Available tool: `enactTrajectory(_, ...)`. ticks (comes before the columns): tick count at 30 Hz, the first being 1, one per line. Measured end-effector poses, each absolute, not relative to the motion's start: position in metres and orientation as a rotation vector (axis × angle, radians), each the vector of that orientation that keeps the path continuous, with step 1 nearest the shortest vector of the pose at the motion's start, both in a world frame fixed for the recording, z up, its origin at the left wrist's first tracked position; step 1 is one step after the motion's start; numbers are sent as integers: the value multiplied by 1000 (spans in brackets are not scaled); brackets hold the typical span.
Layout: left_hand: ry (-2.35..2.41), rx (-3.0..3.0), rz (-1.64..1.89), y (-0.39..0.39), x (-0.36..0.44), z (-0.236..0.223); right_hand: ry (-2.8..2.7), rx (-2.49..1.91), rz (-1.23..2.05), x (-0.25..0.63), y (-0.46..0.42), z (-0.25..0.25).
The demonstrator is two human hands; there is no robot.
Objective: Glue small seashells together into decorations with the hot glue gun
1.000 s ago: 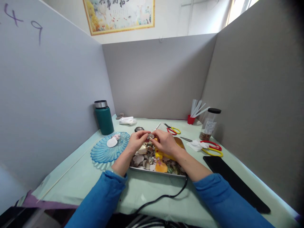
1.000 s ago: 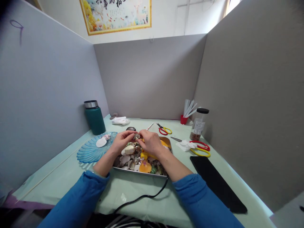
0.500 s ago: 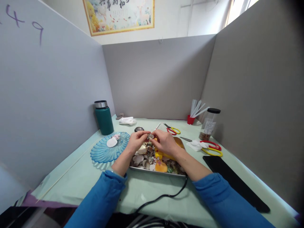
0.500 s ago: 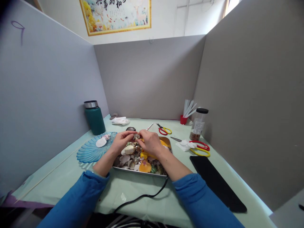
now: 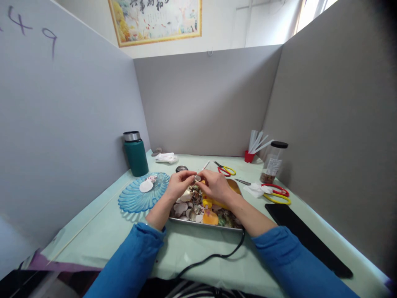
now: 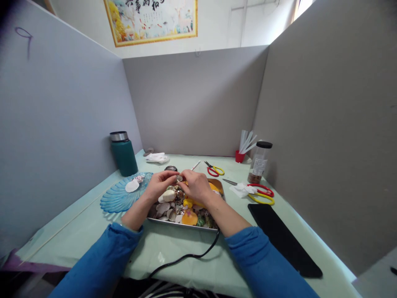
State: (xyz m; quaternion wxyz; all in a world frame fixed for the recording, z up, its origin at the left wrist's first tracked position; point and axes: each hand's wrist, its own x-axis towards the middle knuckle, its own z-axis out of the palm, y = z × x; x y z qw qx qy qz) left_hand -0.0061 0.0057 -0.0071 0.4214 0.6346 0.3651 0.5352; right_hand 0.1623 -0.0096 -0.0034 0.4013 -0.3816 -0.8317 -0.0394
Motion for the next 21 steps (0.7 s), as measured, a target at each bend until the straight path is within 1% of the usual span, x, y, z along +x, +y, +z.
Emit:
enactTrajectory(5,853,1595,1304,1,-7,-2,-2038,-970,45,163,-9,-2)
enactTrajectory(10,770,1662,1239,-6,-7,4,-1944,-906,283,167,-4,-1)
enactTrajectory(15,779,1721,1251,-6,-7,3,-1929,-842,479,169,-1,-4)
enactTrajectory(21,728,1731,1311,-5,-5,4,-1891,-781,600,168,0,-6)
